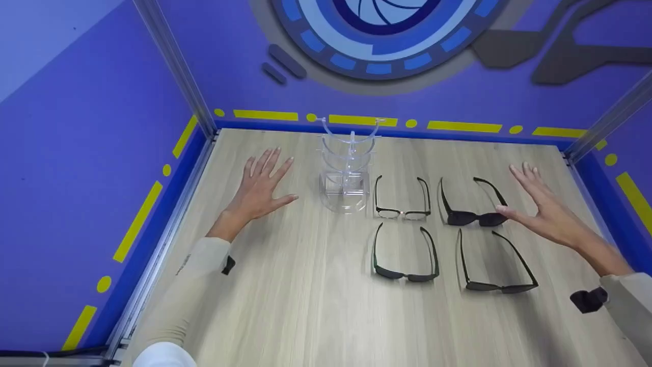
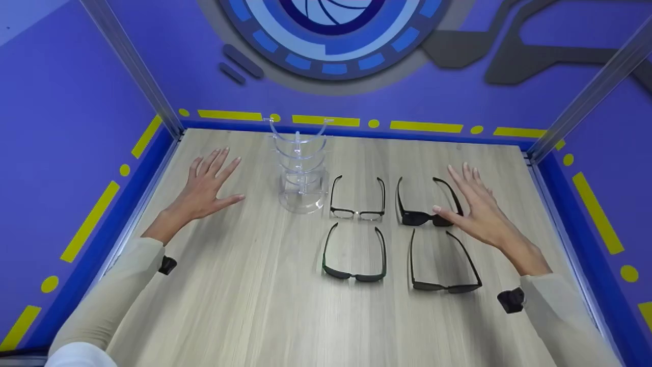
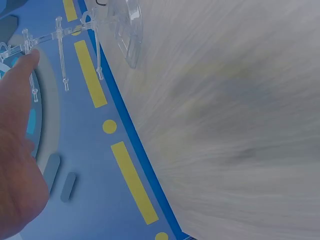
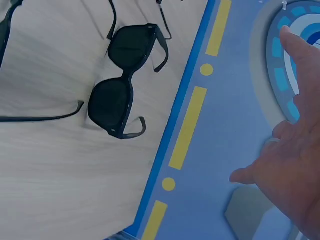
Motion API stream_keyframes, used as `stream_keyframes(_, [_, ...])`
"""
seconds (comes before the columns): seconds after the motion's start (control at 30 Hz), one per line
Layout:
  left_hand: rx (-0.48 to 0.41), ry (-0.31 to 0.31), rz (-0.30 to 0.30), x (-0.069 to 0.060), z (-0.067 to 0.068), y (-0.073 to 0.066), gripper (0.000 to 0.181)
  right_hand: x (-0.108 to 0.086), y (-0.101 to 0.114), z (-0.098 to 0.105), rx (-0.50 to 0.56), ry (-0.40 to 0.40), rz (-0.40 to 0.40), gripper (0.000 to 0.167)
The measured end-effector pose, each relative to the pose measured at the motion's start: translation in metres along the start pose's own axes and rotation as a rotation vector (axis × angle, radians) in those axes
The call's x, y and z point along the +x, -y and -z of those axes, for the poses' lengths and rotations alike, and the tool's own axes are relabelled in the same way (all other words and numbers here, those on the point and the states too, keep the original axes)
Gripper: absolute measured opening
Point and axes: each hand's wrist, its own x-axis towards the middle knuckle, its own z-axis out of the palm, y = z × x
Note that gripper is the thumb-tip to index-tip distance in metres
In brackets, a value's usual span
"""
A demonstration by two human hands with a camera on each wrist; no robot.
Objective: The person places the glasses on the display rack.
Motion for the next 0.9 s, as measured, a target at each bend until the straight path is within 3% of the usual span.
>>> stream_keyframes(0.23, [-0.09,0.024,0.005,0.005,0.002,-0.005,0.09,-0.009,0.0,-0.007,0.081,0.028,-0.075,0.092])
stream_keyframes(0.63, [-0.434,0.079,0.056,0.009,-0.004,-0.02,0.094,-0.017,-0.003,-0.018,0.199,0.143,-0.056,0.078])
stream_keyframes(0.77, [-0.476,0.073,0.059,0.009,-0.009,-0.027,0.095,-0.019,-0.004,-0.023,0.264,0.16,-0.039,0.073])
stream_keyframes(0.9, [-0.487,0.097,0.064,0.008,-0.021,-0.037,0.095,-0.023,-0.008,-0.032,0.412,0.222,-0.005,0.068])
